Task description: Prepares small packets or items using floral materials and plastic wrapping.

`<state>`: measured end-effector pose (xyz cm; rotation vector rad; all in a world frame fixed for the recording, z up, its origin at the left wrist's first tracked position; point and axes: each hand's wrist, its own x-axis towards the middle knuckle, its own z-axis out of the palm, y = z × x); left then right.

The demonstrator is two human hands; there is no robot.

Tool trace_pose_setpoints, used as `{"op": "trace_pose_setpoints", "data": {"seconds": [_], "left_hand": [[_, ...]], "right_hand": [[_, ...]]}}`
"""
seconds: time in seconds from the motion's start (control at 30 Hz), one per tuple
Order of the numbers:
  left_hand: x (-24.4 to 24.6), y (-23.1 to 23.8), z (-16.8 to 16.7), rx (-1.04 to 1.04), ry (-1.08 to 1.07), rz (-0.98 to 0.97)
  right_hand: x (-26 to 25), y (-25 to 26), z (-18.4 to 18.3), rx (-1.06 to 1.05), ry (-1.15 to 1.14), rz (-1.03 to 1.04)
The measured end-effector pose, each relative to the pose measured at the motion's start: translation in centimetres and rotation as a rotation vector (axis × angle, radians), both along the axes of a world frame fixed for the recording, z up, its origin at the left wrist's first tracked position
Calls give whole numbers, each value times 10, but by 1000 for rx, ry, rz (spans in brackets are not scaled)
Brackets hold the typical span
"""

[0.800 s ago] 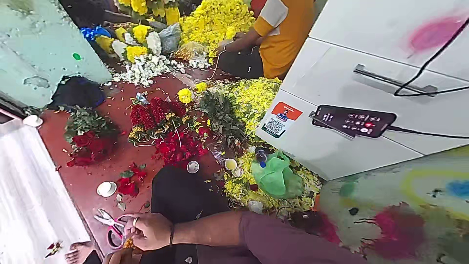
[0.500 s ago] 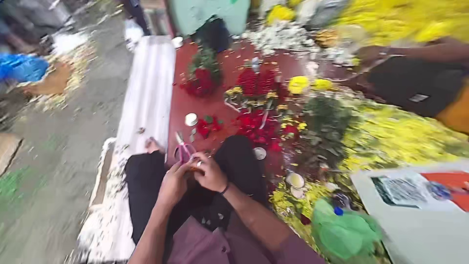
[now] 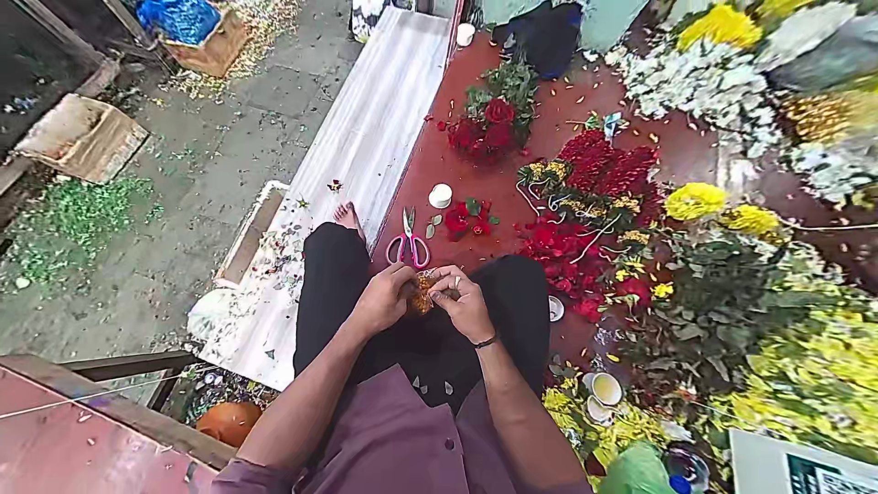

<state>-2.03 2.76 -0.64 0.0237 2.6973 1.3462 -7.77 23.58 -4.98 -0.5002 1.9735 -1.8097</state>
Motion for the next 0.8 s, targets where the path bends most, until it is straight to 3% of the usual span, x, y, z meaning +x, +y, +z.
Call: {"op": "trace_pose_setpoints", "data": {"seconds": [0.23, 0.63, 0.73, 0.8], "left_hand": [[-4, -7, 4, 143, -53, 152], [-5, -8, 0, 228, 23, -32], [-5, -6, -2, 312, -35, 92], [-4, -2, -4, 443, -185, 264]], "right_hand": [[-1, -1, -1, -51, 15, 43], [0, -4, -1, 28, 147, 77], [0, -5, 1, -6, 159, -8], [-1, -6, 4, -34, 164, -54]]}}
